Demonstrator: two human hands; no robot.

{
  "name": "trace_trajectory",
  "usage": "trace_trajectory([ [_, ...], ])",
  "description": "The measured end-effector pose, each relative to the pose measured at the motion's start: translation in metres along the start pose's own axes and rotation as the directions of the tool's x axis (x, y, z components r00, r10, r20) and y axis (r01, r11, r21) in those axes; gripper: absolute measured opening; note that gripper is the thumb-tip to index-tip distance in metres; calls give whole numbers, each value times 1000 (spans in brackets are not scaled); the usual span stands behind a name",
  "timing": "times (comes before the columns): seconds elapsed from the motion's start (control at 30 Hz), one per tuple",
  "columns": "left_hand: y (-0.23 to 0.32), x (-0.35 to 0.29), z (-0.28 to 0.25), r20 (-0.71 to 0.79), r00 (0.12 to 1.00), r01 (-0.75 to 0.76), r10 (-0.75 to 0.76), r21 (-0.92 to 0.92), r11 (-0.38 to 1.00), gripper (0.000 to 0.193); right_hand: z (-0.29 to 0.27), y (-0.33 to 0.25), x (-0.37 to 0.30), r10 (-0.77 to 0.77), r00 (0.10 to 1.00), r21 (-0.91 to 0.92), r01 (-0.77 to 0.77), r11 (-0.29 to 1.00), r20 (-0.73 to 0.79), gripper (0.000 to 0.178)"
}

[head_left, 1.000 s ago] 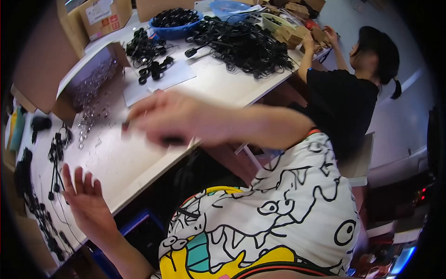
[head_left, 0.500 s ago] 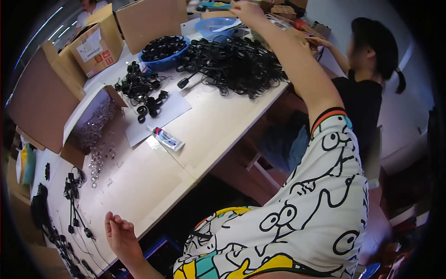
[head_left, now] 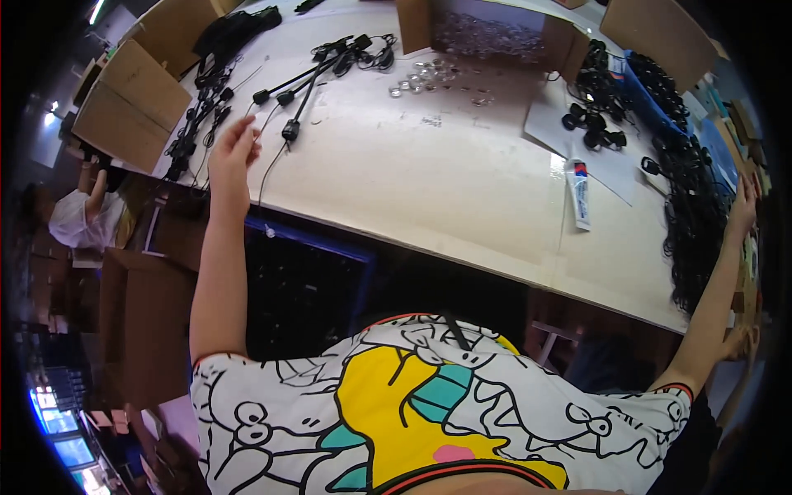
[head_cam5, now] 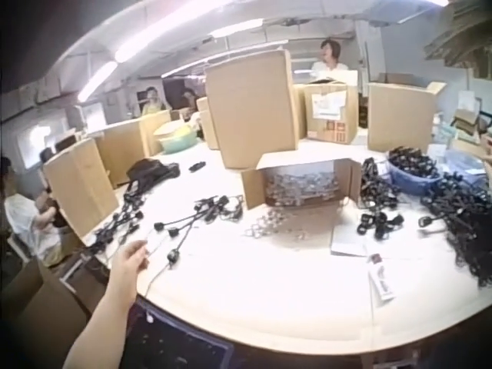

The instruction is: The person applies glue from a tube to an electronic housing, then inserts small LED components and a cable into the housing by hand.

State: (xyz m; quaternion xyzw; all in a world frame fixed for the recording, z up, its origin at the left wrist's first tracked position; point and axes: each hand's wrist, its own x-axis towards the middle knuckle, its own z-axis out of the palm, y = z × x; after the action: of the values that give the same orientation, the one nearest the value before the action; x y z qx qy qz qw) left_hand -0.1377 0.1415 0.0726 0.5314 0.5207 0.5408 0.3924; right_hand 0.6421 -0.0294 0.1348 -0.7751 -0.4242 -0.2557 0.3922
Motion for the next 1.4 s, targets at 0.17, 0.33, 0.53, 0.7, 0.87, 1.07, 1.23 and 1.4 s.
trace_trajectory([
  [0.17, -46, 97, -6, 164, 918, -393, 362, 512, 764, 27, 38, -258, -132, -378, 862, 761, -15, 648, 338, 24],
  [0.33, -48, 115, 66, 191, 982, -191, 15, 969, 158, 37, 54, -369, -233, -867, 474, 700, 567, 434, 155, 12],
  [0.53, -74, 151, 28, 226, 974, -164, 2, 696, 699, 25, 78, -368, -259, -854, 467, 815, 387, 431, 230, 12],
  [0.7, -20, 110, 10, 250, 968, -6, -4, 37, 999, 22, 82, -358, -250, -820, 496, 799, 348, 490, 287, 16],
  [0.87, 37, 55, 7, 605, 796, 31, -35, 17, 999, 23, 59, -373, -222, -738, 674, 586, 586, 560, 32, 41],
  [1.07, 84, -8, 20, 916, 397, -314, -62, 199, 928, 18, 3, -410, -211, -837, 537, 329, 776, 538, 104, 56],
  [1.23, 74, -35, 26, 907, 421, -485, 9, 217, 847, 19, 6, -390, -247, -757, 422, 625, 429, 652, 499, 21],
  [1.4, 21, -72, 17, 289, 838, -397, 462, -257, 881, 25, 14, -360, -290, -568, 575, 657, 70, 751, 589, 19],
])
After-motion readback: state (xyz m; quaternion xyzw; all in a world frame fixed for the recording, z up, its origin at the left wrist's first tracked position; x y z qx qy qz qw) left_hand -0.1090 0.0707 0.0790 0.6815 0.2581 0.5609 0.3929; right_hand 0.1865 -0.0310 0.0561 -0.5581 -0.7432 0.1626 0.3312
